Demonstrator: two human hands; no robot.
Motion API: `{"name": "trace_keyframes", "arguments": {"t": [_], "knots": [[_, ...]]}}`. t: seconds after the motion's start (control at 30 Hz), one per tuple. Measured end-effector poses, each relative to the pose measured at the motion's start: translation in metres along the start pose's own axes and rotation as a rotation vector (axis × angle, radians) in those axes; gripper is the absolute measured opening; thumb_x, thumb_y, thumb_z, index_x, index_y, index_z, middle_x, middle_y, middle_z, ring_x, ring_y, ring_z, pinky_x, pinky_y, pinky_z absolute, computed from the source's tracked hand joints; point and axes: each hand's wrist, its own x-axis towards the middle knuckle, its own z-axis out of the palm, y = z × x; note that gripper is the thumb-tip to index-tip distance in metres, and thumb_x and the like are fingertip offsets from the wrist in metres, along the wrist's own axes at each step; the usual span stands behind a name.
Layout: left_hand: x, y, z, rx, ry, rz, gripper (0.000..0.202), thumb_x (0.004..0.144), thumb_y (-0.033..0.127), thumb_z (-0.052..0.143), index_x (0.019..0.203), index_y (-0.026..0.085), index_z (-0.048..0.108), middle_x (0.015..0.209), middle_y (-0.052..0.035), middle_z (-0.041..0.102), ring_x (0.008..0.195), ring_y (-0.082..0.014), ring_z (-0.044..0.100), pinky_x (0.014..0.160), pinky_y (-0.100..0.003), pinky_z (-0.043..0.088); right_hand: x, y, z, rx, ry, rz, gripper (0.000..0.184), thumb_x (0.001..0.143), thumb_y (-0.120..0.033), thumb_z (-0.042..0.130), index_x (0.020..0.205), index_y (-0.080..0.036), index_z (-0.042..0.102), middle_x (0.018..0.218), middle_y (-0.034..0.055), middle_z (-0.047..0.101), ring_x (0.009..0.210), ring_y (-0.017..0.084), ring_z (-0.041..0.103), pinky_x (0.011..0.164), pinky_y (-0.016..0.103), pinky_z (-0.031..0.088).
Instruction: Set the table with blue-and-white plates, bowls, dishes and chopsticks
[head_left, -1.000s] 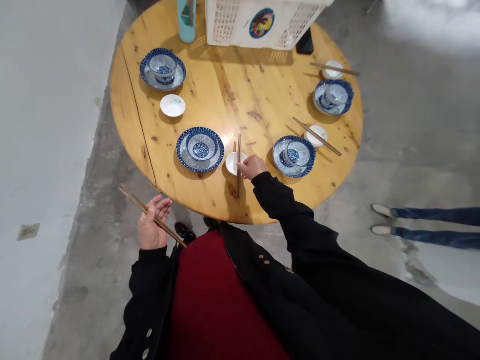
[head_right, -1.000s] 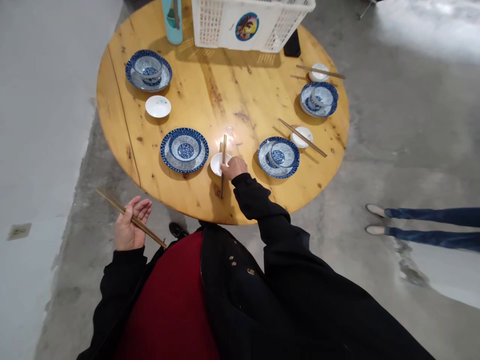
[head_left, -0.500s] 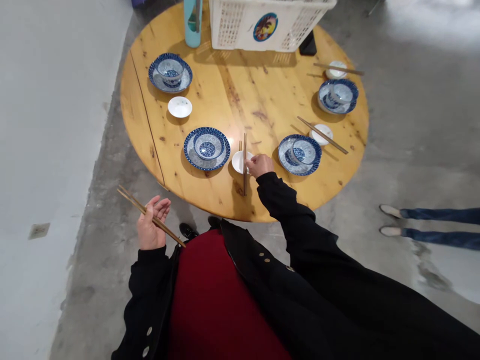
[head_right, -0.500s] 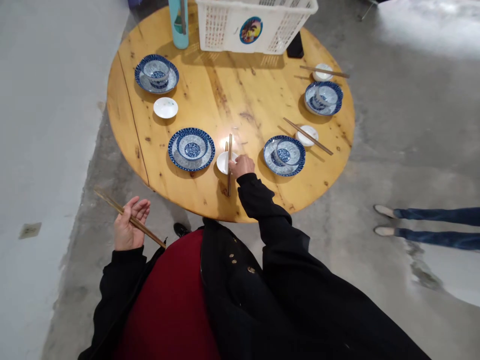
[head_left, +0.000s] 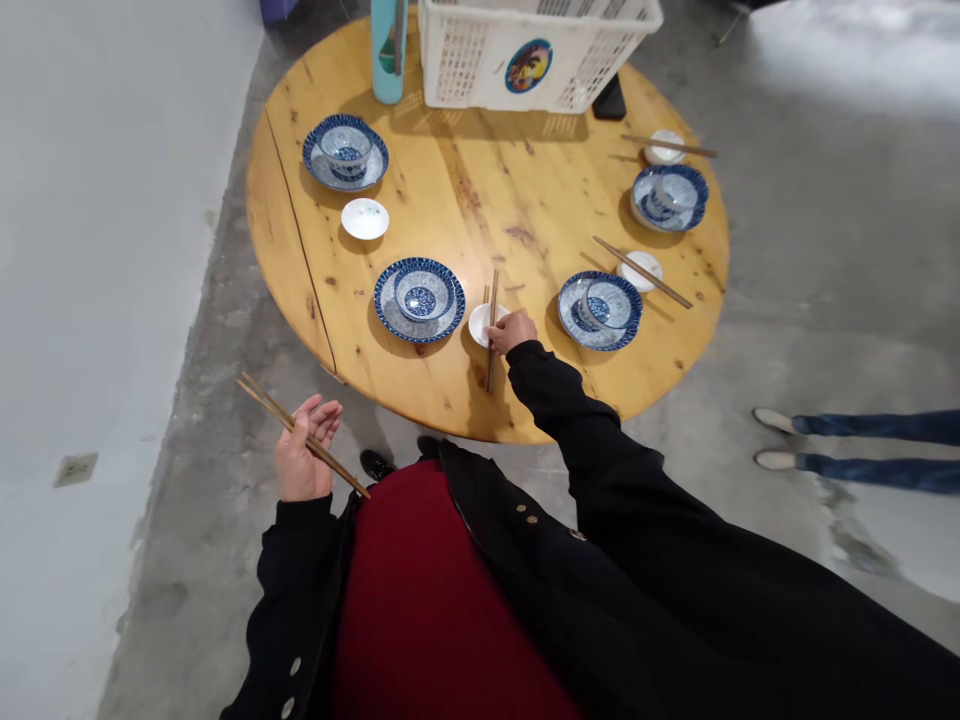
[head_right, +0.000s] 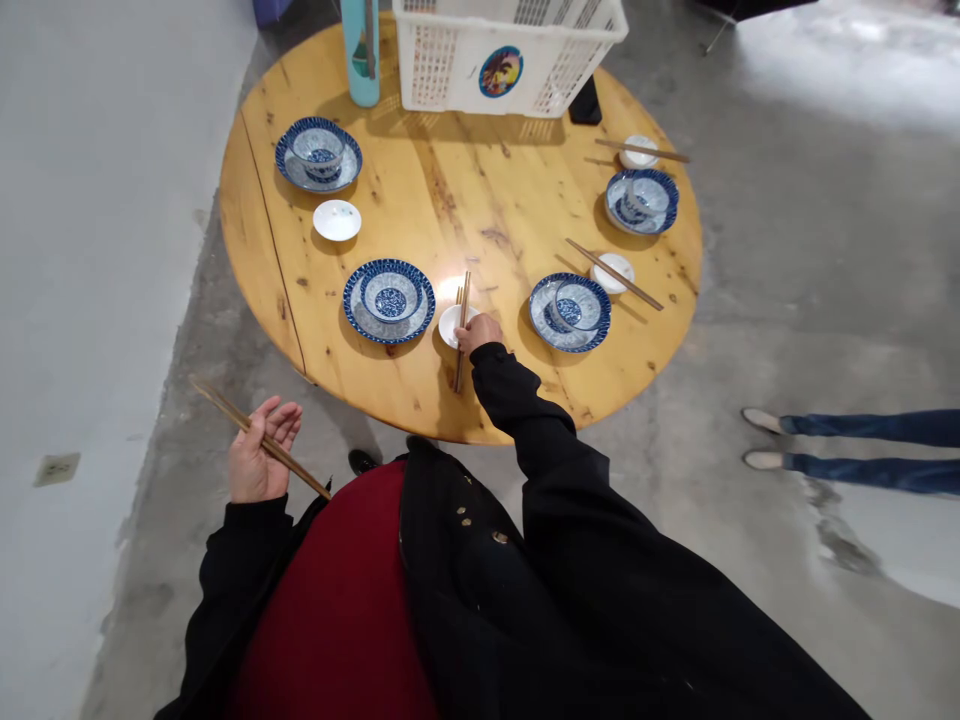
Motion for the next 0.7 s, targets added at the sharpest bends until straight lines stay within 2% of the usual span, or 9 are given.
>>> {"name": "trace_keyframes", "arguments": {"t": [0.33, 0.57, 0.7], "knots": [[0.0051, -0.0009, -0.0020, 0.013, -0.015, 0.000, 0.042, 0.083, 0.049, 0.071, 0.109, 0.016, 0.070, 0.098, -0.0116, 0.077, 0.097, -0.0225, 0.073, 0.097, -0.038, 0.048, -0.0032, -0.0062, -0.0035, 0.014, -0.016, 0.019, 0.020, 0.086, -0.024, 0.063, 0.077, -0.012, 0.075, 0.070, 0.0082, 0.074, 0.070, 0.017, 0.071, 0.071, 0.023, 0.053], [0.0059, 0.0009, 0.0020, -0.002, -0.009, -0.009, 0.042, 0.081, 0.048, 0.072, 0.107, 0.016, 0.070, 0.096, -0.0095, 0.078, 0.095, -0.0211, 0.073, 0.094, -0.036, 0.050, -0.0036, -0.0076, -0.0044, -0.008, -0.040, 0.013, 0.023, 0.088, -0.026, 0.061, 0.078, -0.011, 0.075, 0.072, 0.0092, 0.074, 0.069, 0.017, 0.070, 0.071, 0.023, 0.052], [0.0061, -0.0011, 0.0057, 0.006, -0.011, -0.004, 0.041, 0.082, 0.049, 0.071, 0.107, 0.016, 0.069, 0.096, -0.0098, 0.077, 0.096, -0.0216, 0.073, 0.094, -0.037, 0.050, -0.0075, -0.0064, -0.0103, -0.090, -0.013, -0.015, 0.025, 0.088, -0.030, 0.063, 0.076, -0.011, 0.075, 0.079, 0.0149, 0.075, 0.082, 0.024, 0.072, 0.076, 0.029, 0.053]]}}
